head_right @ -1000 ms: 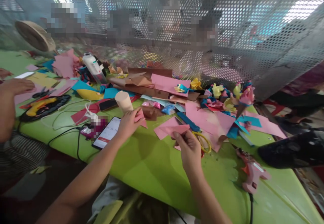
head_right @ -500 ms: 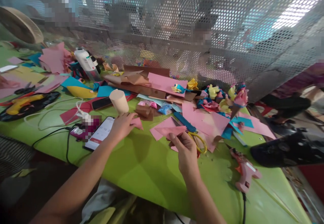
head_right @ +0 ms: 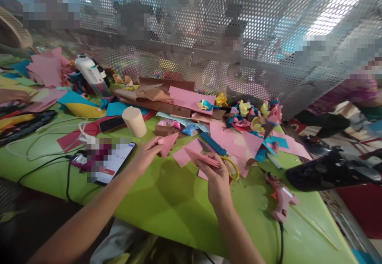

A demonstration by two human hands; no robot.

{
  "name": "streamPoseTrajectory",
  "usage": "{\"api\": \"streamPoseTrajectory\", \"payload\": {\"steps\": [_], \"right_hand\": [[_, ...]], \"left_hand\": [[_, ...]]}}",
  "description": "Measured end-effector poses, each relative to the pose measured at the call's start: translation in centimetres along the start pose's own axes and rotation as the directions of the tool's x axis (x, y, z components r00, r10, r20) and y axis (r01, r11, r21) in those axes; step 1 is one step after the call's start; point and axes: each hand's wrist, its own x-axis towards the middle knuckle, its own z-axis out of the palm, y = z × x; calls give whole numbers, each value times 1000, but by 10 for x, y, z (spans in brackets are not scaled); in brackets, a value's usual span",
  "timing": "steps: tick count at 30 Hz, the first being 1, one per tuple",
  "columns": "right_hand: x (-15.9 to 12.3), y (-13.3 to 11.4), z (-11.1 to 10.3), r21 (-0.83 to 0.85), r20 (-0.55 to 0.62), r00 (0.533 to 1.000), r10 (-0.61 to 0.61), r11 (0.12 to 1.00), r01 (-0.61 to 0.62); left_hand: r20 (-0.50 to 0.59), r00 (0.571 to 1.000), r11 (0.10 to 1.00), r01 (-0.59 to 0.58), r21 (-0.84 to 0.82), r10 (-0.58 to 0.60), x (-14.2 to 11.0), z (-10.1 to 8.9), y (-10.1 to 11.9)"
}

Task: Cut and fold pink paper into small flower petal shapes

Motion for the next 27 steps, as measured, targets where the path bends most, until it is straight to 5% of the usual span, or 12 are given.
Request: {"api": "streamPoseTrajectory", "payload": {"steps": [4,8,16,27], "right_hand": [[0,1,0,9,-8,1000,-16,1000,16],[0,1,0,11,-27,999,31,999,-31],[2,2,-1,-4,7,997,73,997,-73],[1,-1,-2,-147,13,999,50,988,-48]], "left_hand": [[117,990,950,113,-290,-82,-3,20,5],[163,983,915,146,-377,-89,-7,35,13],[126,989,948,111,-297,-77,-1,51,12],[41,999,985,13,-173,-5,2,35,3]]}}
